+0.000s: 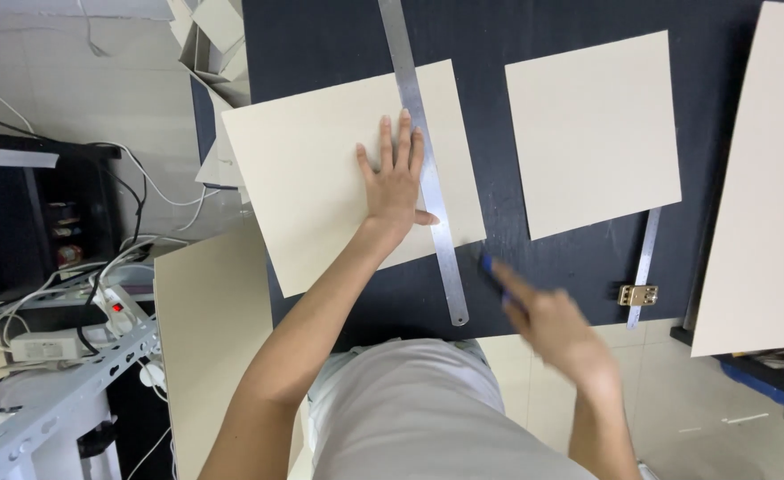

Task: Measuring and cutting boards using a ruler and a utility knife on a workbench

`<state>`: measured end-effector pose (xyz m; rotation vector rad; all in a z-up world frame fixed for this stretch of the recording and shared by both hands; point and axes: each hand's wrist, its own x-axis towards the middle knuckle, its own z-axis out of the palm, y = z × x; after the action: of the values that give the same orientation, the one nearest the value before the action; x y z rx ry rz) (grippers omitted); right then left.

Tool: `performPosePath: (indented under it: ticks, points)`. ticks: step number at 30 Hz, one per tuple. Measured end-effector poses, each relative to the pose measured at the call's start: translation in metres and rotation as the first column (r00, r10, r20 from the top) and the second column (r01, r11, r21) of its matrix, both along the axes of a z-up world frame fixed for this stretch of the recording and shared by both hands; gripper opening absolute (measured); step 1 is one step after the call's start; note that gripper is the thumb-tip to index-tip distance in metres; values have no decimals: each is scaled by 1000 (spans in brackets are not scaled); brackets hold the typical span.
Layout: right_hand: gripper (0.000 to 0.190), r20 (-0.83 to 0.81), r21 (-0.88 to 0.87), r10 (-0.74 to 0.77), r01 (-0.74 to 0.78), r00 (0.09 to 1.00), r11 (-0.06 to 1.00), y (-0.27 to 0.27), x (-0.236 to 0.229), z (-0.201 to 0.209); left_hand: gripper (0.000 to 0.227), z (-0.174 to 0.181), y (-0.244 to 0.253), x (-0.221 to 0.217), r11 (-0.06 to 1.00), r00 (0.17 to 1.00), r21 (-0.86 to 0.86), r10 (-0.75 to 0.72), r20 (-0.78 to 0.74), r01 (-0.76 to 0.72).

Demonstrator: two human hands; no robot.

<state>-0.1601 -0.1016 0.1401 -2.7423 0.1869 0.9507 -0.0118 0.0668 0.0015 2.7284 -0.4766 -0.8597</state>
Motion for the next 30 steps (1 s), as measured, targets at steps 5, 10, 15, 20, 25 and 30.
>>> performPosePath:
  ticks: [5,10,15,20,25,30]
  points:
    - [55,411,333,-246,106,878,937,56,132,-30,142,1,0,1,1000,1000,22,-21,-14,21]
    - [56,373,132,-106,61,922,989,68,162,-80,146,-9,1,3,998,998,38,-48,-45,49]
    - [54,344,14,-12,7,939,1000,68,173,-70,144,-8,0,5,997,997,52,-57,-46,59]
    - [56,196,7,19,-21,980,1000,59,118,-41,140,2,-2,5,996,998,70,-49,-29,51]
    - [62,-183,-45,-47,40,982,998,31,-12,-32,138,2,0,2,1000,1000,13,-13,-9,13]
    - [68,-280,37,-144,161,949,986,-7,-38,3,147,-7,-2,2,987,994,151,-73,78,60]
